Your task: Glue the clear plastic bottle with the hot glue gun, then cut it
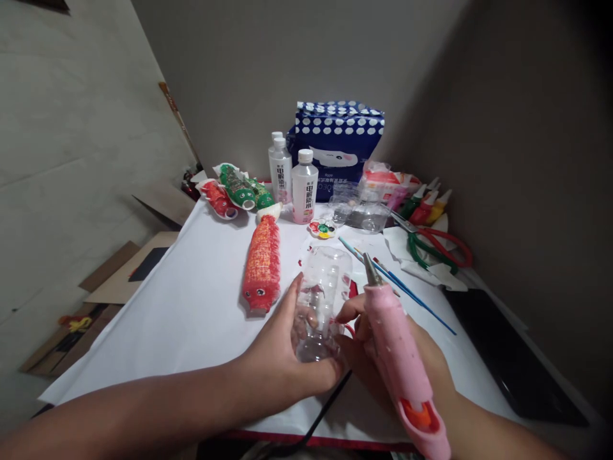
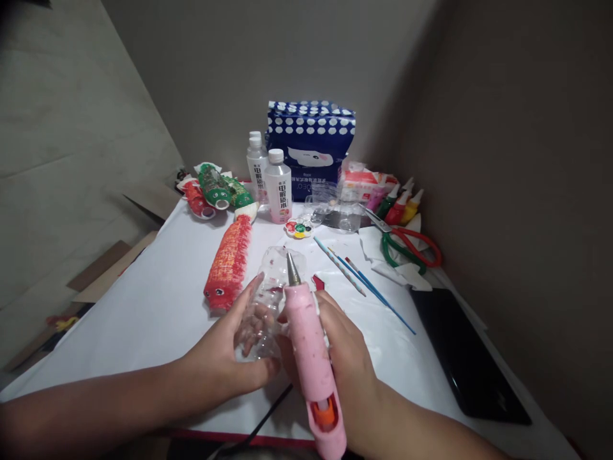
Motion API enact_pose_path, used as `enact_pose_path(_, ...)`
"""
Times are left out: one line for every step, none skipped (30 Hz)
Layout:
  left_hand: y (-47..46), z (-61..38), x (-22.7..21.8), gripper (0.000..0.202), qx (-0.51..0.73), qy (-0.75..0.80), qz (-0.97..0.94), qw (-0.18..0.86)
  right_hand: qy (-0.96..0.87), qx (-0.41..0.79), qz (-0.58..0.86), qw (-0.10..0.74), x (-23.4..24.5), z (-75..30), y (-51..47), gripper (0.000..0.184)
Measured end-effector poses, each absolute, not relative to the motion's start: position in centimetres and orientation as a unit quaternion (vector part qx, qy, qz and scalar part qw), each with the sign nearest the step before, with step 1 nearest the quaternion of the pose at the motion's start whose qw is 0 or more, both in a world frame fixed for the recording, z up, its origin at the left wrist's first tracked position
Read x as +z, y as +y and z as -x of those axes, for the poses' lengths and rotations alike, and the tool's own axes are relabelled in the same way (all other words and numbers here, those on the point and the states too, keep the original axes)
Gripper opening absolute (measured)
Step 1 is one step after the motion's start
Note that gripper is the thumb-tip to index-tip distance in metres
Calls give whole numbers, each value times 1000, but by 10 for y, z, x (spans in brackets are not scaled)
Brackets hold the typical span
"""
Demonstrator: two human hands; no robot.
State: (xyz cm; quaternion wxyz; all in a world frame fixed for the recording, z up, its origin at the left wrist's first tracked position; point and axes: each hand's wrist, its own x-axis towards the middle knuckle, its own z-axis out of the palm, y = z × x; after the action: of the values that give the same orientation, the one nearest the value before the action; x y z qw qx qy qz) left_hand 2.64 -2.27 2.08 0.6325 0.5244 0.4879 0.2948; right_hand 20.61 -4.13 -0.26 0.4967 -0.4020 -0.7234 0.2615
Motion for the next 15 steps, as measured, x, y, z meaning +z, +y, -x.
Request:
enact_pose_path(-23, -26, 21, 125, 293, 492, -526, 629, -728, 255, 398, 496, -3, -206, -41, 28)
enact_pose_path(-23, -26, 22, 125, 290, 496, -529, 625, -732, 249, 395, 497, -3, -207, -42, 28)
enact_pose_path(-23, -26, 22, 124, 285, 499, -534, 620, -735, 245, 393, 496, -4, -207, -42, 29)
enact_pose_path(-23, -26, 22, 122, 281, 500, -540, 616, -735, 243, 393, 495, -5, -207, -42, 27)
enact_pose_path(-22, -25, 22, 122, 280, 501, -546, 611, -733, 244, 397, 496, -6, -206, -42, 24)
enact_pose_path(-22, -25, 22, 121, 281, 502, -550, 605, -730, 248, 400, 496, -7, -206, -42, 21)
enact_pose_path(-22, -24, 21, 122, 285, 501, -554, 601, -726, 251, 401, 498, -8, -205, -42, 18)
enact_pose_path(-22, -24, 20, 122, 289, 498, -555, 601, -723, 256, 402, 500, -8, -205, -42, 16)
enact_pose_path(-21, -24, 18, 123, 294, 494, -555, 601, -720, 262, 404, 501, -8, -204, -42, 15)
enact_pose_path(-21, -24, 17, 123, 297, 491, -556, 601, -717, 267, 405, 501, -7, -203, -42, 14)
enact_pose_path(-21, -24, 15, 123, 299, 489, -557, 601, -715, 273, 406, 500, -6, -203, -43, 13)
enact_pose_path(-22, -24, 14, 124, 303, 485, -555, 605, -713, 279, 406, 499, -5, -203, -43, 12)
enact_pose_path(-22, -24, 13, 125, 307, 480, -551, 610, -711, 288, 406, 496, -4, -203, -43, 10)
enact_pose_path(-23, -24, 12, 126, 313, 474, -544, 617, -710, 287, 411, 495, -5, -203, -43, 9)
enact_pose_path(-23, -24, 12, 126, 318, 468, -538, 625, -711, 278, 417, 493, -6, -203, -43, 9)
